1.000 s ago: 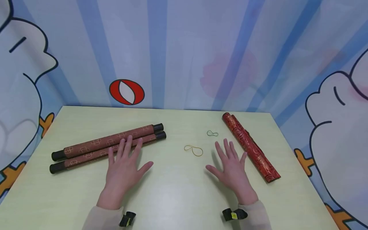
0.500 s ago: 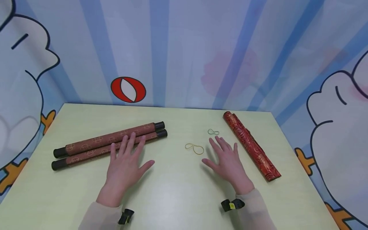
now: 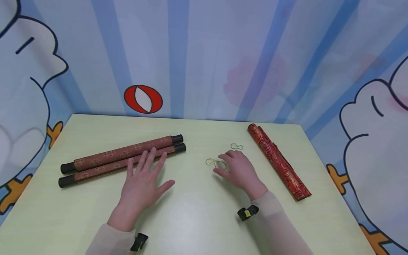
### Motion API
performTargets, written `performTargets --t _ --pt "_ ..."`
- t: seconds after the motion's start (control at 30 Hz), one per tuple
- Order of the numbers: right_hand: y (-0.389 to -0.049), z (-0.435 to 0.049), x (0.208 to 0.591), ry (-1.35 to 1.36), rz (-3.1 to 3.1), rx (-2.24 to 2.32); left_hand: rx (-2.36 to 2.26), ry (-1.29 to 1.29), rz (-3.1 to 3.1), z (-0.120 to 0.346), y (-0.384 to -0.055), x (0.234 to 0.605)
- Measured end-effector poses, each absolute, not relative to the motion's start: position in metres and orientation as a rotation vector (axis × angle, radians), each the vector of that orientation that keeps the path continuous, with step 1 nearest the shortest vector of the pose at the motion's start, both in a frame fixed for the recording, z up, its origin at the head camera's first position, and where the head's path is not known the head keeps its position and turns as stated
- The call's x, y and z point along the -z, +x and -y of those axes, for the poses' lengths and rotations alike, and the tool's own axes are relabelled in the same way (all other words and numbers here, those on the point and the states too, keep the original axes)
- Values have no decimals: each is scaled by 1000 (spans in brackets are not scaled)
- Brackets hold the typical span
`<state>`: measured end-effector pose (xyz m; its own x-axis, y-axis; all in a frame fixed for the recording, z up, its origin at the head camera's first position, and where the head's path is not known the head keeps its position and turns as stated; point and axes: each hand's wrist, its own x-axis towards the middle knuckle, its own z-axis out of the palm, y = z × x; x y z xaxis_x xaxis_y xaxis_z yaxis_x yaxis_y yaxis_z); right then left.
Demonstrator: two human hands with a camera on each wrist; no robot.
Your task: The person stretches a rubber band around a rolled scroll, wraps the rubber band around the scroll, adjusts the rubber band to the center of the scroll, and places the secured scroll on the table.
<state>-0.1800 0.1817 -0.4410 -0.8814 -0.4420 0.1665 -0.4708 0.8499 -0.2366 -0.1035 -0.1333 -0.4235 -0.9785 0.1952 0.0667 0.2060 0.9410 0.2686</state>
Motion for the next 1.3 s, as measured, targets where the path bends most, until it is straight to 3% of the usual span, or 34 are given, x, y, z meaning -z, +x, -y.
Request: performTargets --t 0.43,1.3 --pt "-202 -169 456 779 2910 -225 478 -433 3006 125 -103 425" --pt "-208 -170 459 967 2651 -346 606 -652 2902 100 -115 434"
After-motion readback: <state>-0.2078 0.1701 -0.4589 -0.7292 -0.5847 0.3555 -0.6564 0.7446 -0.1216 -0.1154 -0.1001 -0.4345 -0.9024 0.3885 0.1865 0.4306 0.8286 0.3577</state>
